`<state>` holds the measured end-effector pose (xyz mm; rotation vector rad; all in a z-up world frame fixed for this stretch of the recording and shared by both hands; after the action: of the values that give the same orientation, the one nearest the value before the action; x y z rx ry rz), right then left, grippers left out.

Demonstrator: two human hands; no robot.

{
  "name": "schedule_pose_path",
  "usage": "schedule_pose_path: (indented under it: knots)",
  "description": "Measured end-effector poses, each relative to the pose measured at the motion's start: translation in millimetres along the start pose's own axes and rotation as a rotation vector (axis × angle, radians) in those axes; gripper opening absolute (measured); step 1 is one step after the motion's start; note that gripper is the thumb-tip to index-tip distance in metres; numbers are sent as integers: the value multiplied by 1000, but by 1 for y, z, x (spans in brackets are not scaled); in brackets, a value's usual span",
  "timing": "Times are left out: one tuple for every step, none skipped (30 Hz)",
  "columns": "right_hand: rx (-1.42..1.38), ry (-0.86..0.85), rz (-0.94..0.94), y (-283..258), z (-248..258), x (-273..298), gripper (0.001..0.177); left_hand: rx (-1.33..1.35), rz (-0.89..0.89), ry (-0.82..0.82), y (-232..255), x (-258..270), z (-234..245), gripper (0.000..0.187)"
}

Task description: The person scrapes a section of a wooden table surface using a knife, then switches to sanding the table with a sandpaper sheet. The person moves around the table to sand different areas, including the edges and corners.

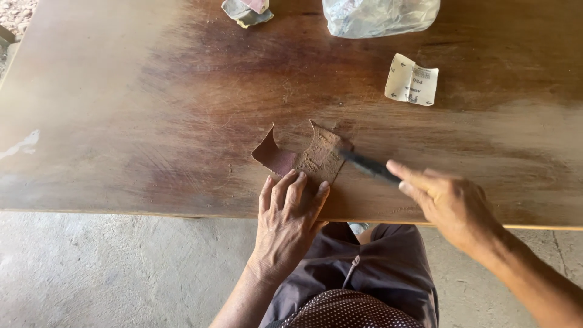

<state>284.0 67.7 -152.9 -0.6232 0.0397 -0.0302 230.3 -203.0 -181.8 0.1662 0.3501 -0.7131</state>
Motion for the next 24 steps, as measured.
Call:
schedule_pose_path:
  knots:
    - [-28,22,52,1,0,4,42,6,4,-6,0,0,0,72]
    - [-32,21,48,4,-1,5,42,7,1,-11,0,1,0,72]
    - [-32,25,61,7,-2,6,42,-4,0,-14,0,1,1,72]
    - [-30,31,75,10,-2,8,43,-13,-2,-14,0,0,1,72]
    - [-31,33,70,10,-3,12,43,-11,-6,-16,1,2,-1,72]
    - [-27,16,13,11,-4,14,43,-9,-4,-12,1,2,-3,72]
    - [-23,0,-44,12,-5,15,44,-8,-1,-8,1,2,-5,72]
    - [-26,-3,-41,14,-4,14,44,-11,2,-10,1,1,-2,72]
    - [-27,-15,-42,16,-4,13,45,-15,7,-15,1,1,-1,71]
    - [-29,-22,-51,19,-4,15,47,-16,2,-23,2,-1,1,71]
    - [-33,-21,-57,20,-6,16,47,-15,-3,-27,2,1,1,71]
    - [-22,0,-60,22,-5,16,46,-12,1,-20,2,1,0,71]
    - [-11,21,-62,24,-4,15,46,-9,5,-14,2,0,0,71]
    - [-11,19,-58,19,-2,14,46,-10,9,-13,2,0,1,71]
    - [-4,23,-27,14,-1,13,45,-3,4,-1,1,-1,1,70]
    - [-1,25,-1,8,-1,13,45,5,-4,5,1,0,2,70]
    - [-4,22,-3,11,-2,12,45,4,-3,1,1,1,2,70]
    - [-14,34,27,13,-2,12,44,-5,0,4,2,1,2,69]
    - [-24,45,57,14,-2,11,43,-14,4,7,2,0,2,68]
    - [-23,47,61,13,-2,12,43,-16,5,10,2,0,1,68]
    - [-24,58,85,11,-2,12,43,0,-1,20,2,1,1,68]
    - [-29,63,108,9,-4,14,43,16,-5,23,1,3,1,69]
    - [-32,59,111,10,-4,11,43,13,0,20,1,2,1,69]
    - [-12,50,95,12,-5,10,44,0,-2,19,1,2,1,68]
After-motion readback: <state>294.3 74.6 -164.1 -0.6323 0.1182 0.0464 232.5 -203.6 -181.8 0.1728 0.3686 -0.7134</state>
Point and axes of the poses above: each hand's wrist, its own x-axis away from the middle knuckle, its own z-axis out of the back of the hand, y = z × x, the point moved 2 cm from there along -x, towards the middle knuckle, and after that the axes turned 13 degrees about -x, right-handed, at the moved point
